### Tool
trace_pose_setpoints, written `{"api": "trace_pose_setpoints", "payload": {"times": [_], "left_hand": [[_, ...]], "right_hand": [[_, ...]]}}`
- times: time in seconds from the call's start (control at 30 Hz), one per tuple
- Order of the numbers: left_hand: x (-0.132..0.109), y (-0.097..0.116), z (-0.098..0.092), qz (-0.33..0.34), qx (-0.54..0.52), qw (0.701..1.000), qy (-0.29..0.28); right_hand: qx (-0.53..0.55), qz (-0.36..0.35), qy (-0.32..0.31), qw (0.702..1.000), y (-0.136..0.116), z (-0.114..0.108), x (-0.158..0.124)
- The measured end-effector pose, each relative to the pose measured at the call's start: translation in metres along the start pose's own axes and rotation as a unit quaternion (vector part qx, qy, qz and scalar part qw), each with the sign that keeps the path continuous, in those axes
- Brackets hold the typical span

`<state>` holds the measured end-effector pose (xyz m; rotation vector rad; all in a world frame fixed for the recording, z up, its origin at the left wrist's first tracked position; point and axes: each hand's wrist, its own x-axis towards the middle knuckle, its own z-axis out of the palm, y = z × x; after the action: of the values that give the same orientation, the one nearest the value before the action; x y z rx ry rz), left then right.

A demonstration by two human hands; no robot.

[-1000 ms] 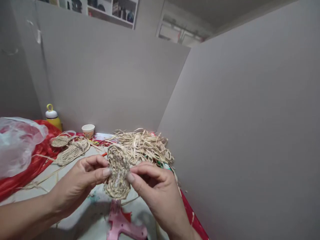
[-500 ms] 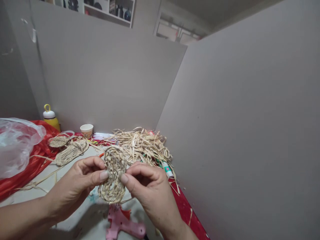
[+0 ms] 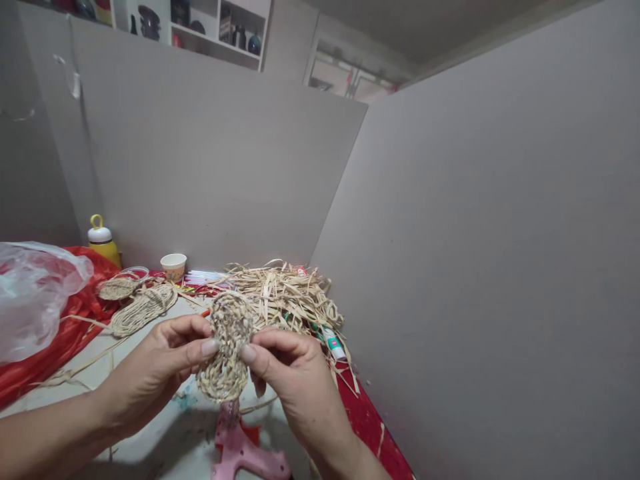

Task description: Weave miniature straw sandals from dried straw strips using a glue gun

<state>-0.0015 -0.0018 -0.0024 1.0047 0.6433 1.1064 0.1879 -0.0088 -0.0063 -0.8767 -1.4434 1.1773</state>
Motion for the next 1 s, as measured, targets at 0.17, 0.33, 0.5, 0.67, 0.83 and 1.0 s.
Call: {"api": "trace_pose_setpoints", "payload": {"times": [0.17, 0.33, 0.5, 0.67, 0.83, 1.0], "left_hand": [[0.0012, 0.0008, -0.0019, 0.000, 0.013, 1.000, -0.011], [0.0017, 0.0027, -0.0025, -0.001, 0.040, 0.999, -0.036], [0.0005, 0.0022, -0.0024, 0.001, 0.046, 0.999, -0.024], [0.0008, 0.0031, -0.0011, 0.004, 0.033, 0.999, -0.020], [0.0000, 0.0046, -0.0004, -0.008, 0.036, 0.999, -0.027], [0.0000, 0.0034, 0.0002, -0.011, 0.011, 0.999, -0.050]], "right_hand": [[0.019, -0.019, 0.003, 1.000, 0.0079, -0.0012, -0.0004], [0.011, -0.052, 0.009, 0.999, 0.0051, 0.0032, -0.0014], [0.005, -0.066, 0.003, 0.998, 0.0003, 0.0063, -0.0022], [-0.017, -0.081, 0.003, 0.997, -0.0006, 0.0074, -0.0034], [-0.014, -0.078, 0.005, 0.997, 0.0007, 0.0071, -0.0045], [-0.021, -0.081, 0.013, 0.996, -0.0003, 0.0085, -0.0046]]}}
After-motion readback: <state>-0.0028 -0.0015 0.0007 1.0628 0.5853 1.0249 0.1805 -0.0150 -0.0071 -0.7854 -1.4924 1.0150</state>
